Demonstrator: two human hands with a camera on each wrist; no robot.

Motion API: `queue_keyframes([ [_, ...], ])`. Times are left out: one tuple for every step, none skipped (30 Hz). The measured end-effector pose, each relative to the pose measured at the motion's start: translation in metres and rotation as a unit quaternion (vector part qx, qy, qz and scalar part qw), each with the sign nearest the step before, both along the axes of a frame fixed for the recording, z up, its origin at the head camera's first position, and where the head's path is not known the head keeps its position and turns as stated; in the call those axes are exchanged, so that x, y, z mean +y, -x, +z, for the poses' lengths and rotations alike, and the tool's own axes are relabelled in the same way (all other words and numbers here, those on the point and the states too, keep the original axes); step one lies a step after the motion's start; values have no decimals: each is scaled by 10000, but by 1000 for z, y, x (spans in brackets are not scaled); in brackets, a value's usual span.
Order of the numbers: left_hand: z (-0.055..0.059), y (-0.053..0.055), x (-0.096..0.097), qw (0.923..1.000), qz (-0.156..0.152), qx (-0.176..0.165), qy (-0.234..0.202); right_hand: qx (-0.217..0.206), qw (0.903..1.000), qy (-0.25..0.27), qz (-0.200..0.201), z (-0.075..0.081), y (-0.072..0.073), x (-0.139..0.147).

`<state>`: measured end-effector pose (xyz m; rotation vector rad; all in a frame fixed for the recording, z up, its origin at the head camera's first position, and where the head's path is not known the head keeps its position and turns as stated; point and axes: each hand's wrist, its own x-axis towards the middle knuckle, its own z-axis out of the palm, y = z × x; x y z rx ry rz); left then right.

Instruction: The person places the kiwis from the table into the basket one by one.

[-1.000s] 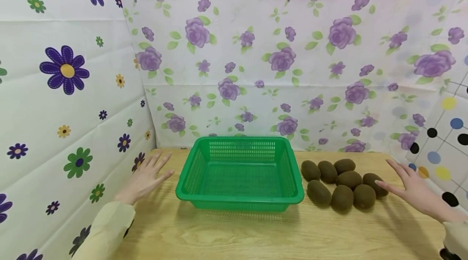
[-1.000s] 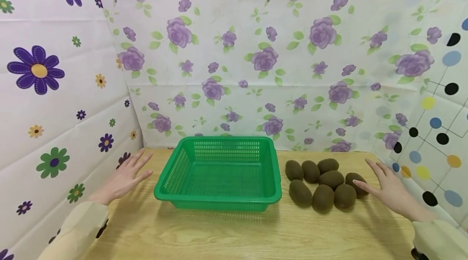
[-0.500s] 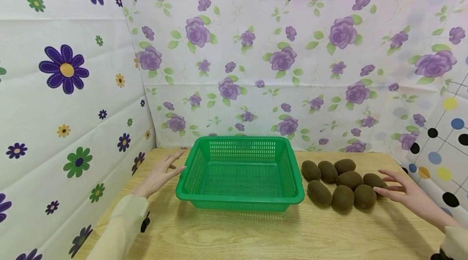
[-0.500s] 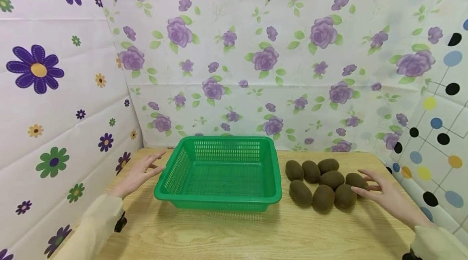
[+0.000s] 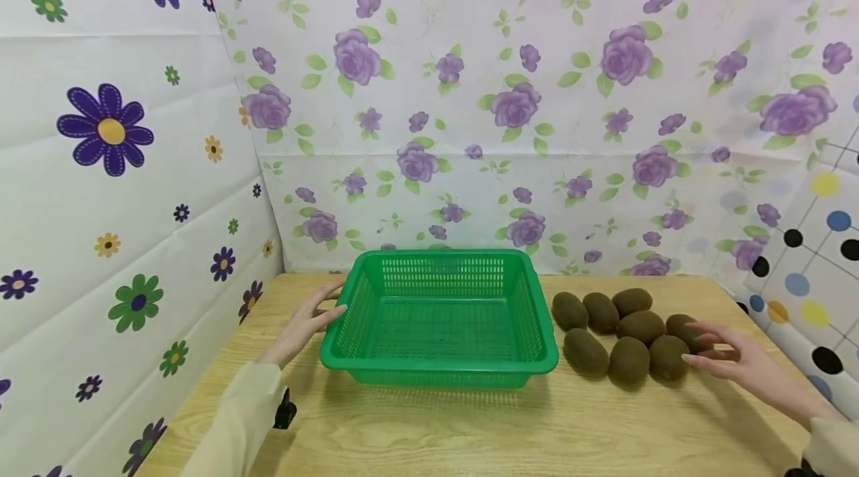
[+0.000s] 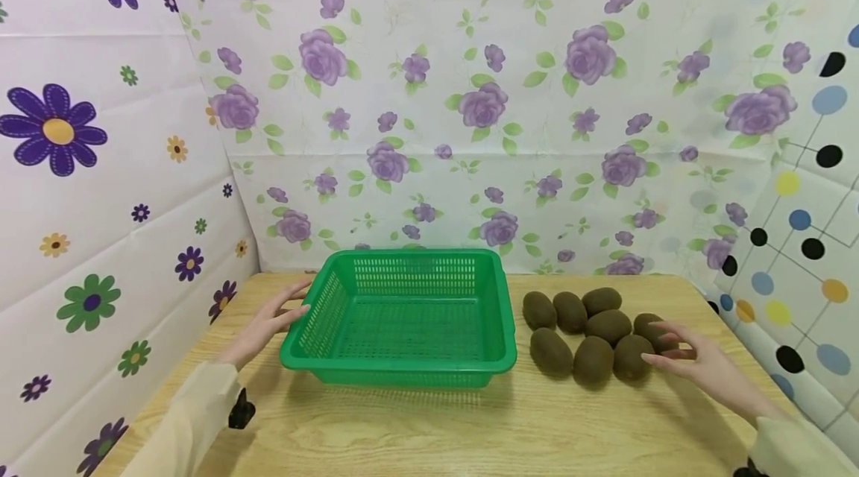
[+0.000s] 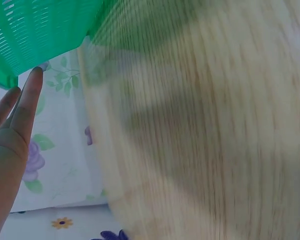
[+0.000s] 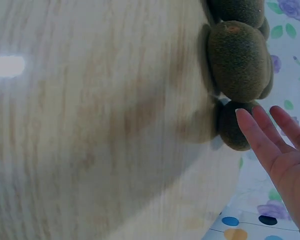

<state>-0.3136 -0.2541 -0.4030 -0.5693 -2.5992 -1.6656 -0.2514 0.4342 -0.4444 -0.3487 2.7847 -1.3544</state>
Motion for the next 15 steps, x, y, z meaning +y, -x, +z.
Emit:
queue_keyframes([
  [-3,3,0,10000,20,-61,-3,-13,10000,22,-9,-2,0,0],
  [-6,7,0,9999,45,-122,-13,-27,10000,44,-30,-4,0,0],
  [-10,10,0,9998,79,-175,-13,-57,9999,77,-58,-6,0,0],
  [-13,14,-1,9997,119,-221,-6,-64,9999,98,-43,-7,1,-1],
  [-17,17,-1,9995,136,-266,-25,-33,9999,123,-9,-7,2,-1],
  [-20,20,-2,9994,141,-303,-33,33,9999,99,14,-8,4,-2],
  [-23,23,-2,9993,149,-349,-61,157,9998,71,54,-9,5,-3],
  [-25,24,-2,9990,150,-397,-125,288,9995,10,95,-10,6,-4],
  [-26,26,-1,9988,152,-444,-171,451,9989,-72,129,-11,6,-4],
  [-27,27,0,9984,135,-495,-243,650,9976,-196,166,-12,7,-4],
  [-28,28,1,9979,102,-555,-321,831,9959,-311,169,-13,7,-4],
  [-29,28,2,9973,85,-618,-392,1000,9939,-424,187,-14,8,-4],
  [-30,29,3,9968,78,-656,-452,1127,9922,-480,211,-15,9,-4],
  [-30,29,4,9963,79,-680,-514,1188,9913,-509,242,-16,9,-3],
  [-32,29,5,9959,74,-698,-567,1264,9901,-549,270,-16,9,-2],
])
